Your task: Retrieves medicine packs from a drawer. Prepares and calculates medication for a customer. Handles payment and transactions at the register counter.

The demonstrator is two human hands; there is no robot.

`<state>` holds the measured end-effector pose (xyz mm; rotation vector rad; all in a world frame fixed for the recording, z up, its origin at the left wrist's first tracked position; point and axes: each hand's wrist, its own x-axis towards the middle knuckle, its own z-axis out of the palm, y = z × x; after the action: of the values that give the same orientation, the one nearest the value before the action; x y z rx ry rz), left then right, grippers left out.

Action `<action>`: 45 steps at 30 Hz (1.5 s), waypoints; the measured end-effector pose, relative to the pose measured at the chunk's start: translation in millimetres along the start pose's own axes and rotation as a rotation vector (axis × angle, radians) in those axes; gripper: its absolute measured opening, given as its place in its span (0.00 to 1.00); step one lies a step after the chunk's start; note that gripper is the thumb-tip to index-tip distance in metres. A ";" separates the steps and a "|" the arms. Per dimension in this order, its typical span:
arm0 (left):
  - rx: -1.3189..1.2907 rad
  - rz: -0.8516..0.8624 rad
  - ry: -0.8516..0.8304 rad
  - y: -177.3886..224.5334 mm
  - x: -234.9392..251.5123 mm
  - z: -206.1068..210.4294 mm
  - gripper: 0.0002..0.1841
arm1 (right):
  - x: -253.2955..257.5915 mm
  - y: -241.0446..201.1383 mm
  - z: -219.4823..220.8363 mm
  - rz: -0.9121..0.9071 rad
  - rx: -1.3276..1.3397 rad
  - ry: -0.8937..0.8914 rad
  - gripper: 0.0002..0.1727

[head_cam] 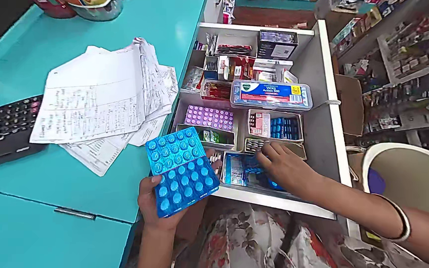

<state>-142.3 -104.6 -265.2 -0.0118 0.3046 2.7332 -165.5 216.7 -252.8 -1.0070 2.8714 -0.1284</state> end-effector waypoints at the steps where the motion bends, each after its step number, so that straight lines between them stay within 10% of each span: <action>1: 0.083 0.049 0.059 1.5 -1.5 0.4 0.28 | 0.6 0.4 0.0 -0.006 0.033 -0.006 0.25; 6: 0.386 0.126 0.342 -3.5 -1.6 11.0 0.14 | -1.7 22.0 -34.4 0.156 0.506 -0.161 0.25; 10: 0.535 0.145 0.649 -18.4 2.3 36.0 0.12 | -25.4 48.1 -49.1 0.276 0.979 0.087 0.27; 15: 0.661 0.021 0.643 -27.0 7.8 43.1 0.17 | -41.9 47.8 -49.3 0.189 1.235 0.268 0.24; 21: 0.775 0.022 0.587 -30.4 13.4 52.5 0.19 | -47.8 49.7 -47.2 0.185 1.113 0.313 0.24; 32: 0.795 0.177 0.686 -10.0 -1.9 36.6 0.18 | -60.7 5.2 -25.3 0.074 0.095 0.062 0.20; 37: 0.752 0.233 0.717 -3.6 -6.1 31.0 0.18 | -58.7 12.0 -52.7 0.124 0.267 -0.352 0.14; 41: 0.714 0.242 0.679 -5.9 -4.1 25.8 0.18 | -11.7 -2.4 -52.3 -0.047 0.138 -0.190 0.05; 45: 0.763 0.246 0.652 -6.3 -3.6 22.5 0.20 | 43.6 -16.4 -21.7 -0.274 0.146 -0.449 0.26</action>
<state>-135.9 -95.5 -244.5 -0.6928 1.5836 2.5703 -191.8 177.7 -232.2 -1.2144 2.2828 -0.1118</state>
